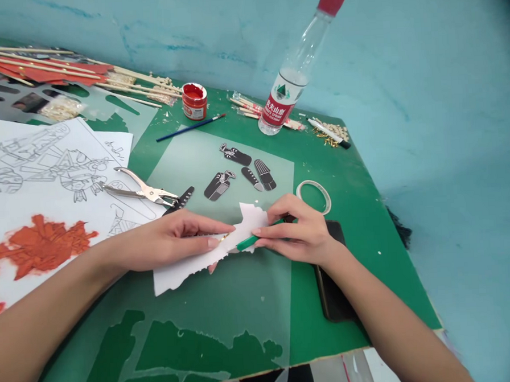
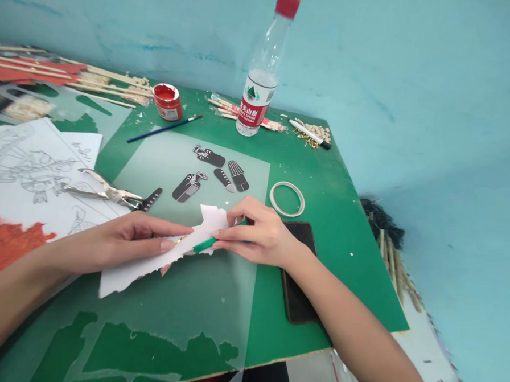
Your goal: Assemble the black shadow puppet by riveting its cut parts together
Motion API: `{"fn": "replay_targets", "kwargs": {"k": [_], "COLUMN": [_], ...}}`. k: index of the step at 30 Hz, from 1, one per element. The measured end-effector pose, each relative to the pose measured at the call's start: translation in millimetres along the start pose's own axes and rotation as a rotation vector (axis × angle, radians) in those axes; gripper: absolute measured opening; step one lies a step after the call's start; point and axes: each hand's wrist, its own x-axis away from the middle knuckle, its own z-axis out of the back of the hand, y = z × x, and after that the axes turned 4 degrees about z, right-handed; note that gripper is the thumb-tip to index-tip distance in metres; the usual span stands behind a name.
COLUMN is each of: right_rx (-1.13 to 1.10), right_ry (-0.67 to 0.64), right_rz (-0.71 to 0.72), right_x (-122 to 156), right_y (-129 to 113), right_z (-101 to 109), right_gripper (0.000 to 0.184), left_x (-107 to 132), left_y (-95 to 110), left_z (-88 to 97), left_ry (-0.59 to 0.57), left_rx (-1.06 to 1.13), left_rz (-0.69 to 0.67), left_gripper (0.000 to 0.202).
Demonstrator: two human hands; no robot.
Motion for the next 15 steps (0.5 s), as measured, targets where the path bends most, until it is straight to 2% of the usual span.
{"fn": "replay_targets", "kwargs": {"k": [4,15], "right_rx": [-0.009,-0.024], "right_ry": [0.004,0.001], "right_rz": [0.009,-0.005], "right_x": [-0.5,0.6], "right_y": [0.8,0.3], "right_z": [-0.8,-0.9], "right_gripper": [0.011,0.012], "left_x": [0.3,2.6], "left_y": [0.0,0.9], "left_z": [0.5,-0.1], "left_ry": [-0.026,-0.002], "left_rx": [-0.018,-0.083], "left_rz": [-0.016,-0.056], "left_gripper": [0.055,0.052]}}
